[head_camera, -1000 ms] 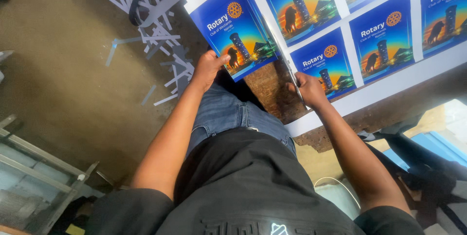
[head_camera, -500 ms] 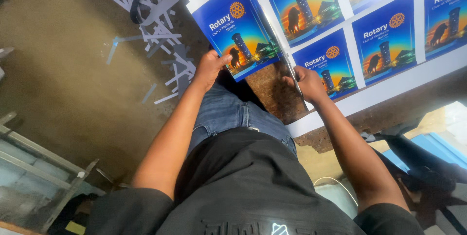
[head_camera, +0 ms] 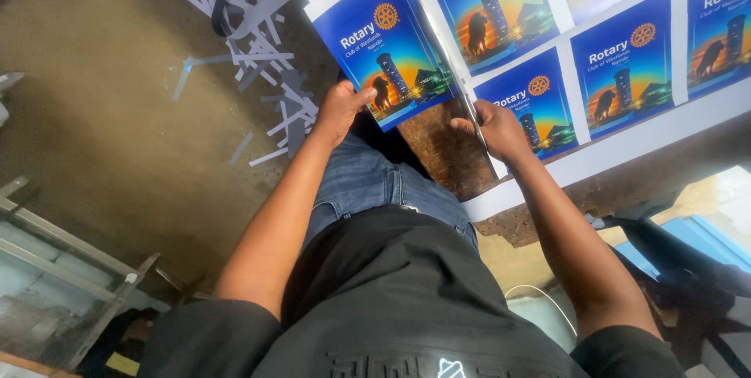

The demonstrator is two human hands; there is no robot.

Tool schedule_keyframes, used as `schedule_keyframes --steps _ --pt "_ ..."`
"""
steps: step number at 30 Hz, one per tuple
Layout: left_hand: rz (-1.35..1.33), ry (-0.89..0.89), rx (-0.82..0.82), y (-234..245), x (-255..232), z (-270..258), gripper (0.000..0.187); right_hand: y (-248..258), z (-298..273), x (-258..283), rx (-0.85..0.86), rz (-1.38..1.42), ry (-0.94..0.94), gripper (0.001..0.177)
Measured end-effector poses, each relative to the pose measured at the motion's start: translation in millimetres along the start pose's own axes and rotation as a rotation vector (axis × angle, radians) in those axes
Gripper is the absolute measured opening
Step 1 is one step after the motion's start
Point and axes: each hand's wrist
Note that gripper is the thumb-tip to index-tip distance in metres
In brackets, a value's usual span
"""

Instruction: The person uses scissors to cut individual printed posters from a large sheet laid on a wooden workbench. They separate each poster along the printed grid lines and set the cut pieces aside while continuing to trim the remaining sheet.

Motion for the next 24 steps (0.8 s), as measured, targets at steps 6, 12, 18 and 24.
schedule_keyframes --steps 6,12,18,24 --pt "0.0 0.012 0.004 -5 -5 -5 0.028 -3 20 -13 -0.007 0.077 0.032 0.058" --pt "-0.014 0.005 -0.008 -3 -4 -3 0.031 -5 25 -15 -0.008 0.05 0.032 0.058" --pt "0.007 -0.001 0.006 -4 10 4 0.027 6 4 9 0.006 0.055 0.022 0.058" --pt "0.079 0.044 -0.018 11 13 4 0.029 -2 40 4 0.003 0.073 0.009 0.058"
Point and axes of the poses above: each hand's wrist, its own z-axis towards the middle knuckle, its own y-axis out of the back of the hand, x = y × z, and after that the axes turned 11 degrees about x, right-handed
